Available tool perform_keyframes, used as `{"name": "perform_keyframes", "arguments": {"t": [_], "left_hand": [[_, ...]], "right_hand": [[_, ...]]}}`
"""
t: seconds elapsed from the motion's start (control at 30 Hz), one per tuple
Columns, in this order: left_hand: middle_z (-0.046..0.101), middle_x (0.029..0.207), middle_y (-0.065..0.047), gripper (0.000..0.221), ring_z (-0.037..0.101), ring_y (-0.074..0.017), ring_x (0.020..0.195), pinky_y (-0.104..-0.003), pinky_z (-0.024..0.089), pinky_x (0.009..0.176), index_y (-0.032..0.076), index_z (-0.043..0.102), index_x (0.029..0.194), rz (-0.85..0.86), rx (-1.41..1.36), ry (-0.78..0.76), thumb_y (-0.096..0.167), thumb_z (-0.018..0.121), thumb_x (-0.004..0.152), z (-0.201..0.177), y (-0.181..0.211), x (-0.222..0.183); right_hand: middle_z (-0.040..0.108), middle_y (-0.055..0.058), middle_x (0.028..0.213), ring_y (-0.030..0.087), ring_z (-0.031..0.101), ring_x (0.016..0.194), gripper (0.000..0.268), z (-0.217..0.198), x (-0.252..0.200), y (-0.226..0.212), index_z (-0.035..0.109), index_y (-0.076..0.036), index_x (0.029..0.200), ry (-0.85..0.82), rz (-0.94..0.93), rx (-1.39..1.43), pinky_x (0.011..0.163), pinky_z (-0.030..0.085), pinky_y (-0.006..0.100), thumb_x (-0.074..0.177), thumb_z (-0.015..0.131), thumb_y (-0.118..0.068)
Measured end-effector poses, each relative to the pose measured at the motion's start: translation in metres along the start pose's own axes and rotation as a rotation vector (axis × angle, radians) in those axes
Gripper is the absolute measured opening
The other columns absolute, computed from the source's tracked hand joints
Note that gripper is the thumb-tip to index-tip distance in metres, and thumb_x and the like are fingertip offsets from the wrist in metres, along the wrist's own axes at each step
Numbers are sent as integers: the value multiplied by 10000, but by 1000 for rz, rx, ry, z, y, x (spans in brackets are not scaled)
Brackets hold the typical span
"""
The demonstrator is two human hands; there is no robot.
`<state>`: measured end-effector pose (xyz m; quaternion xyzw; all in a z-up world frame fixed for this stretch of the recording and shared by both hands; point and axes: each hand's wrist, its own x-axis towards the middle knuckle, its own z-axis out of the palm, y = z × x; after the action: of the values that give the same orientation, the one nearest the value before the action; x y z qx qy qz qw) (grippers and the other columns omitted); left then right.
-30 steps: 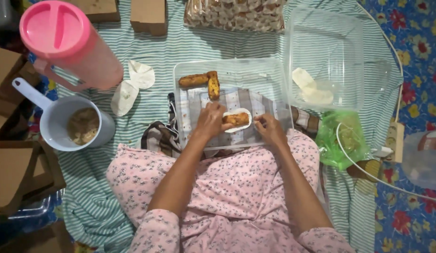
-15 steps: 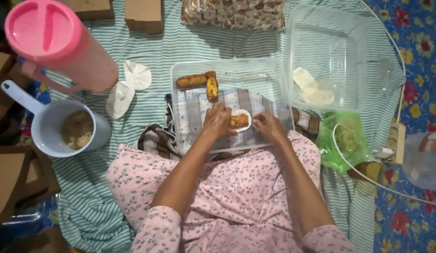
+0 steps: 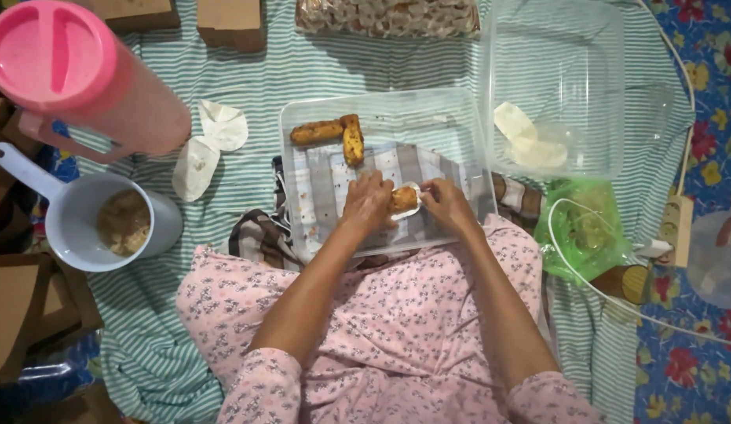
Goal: A person sitting on the floor wrapping individual food items in clear plastic film and organizing them.
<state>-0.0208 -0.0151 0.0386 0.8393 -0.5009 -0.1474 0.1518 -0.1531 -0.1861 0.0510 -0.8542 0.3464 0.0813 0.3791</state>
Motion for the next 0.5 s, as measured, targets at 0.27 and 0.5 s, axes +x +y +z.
{"name": "perform_keyframes", "arguments": {"t": [0.27, 0.5], "left_hand": [[566, 994, -115, 555, 618, -358, 956, -499, 504, 814, 83, 623, 1005, 48, -1, 112, 395, 895, 636, 42, -15, 9], [559, 971, -119, 430, 615, -364, 932, -498, 512, 824, 75, 673, 974, 61, -57, 167, 365, 823, 694, 57, -20, 13]], "right_hand": [[738, 147, 1110, 345, 685, 1113, 308, -5, -12, -6, 689, -148, 1229, 22, 26, -28, 967, 539, 487, 955, 628, -275], [753, 132, 1075, 325, 733, 988, 243, -9, -24, -12, 707, -170, 1170, 18, 79, 36, 877, 570, 456, 945, 641, -231]]}}
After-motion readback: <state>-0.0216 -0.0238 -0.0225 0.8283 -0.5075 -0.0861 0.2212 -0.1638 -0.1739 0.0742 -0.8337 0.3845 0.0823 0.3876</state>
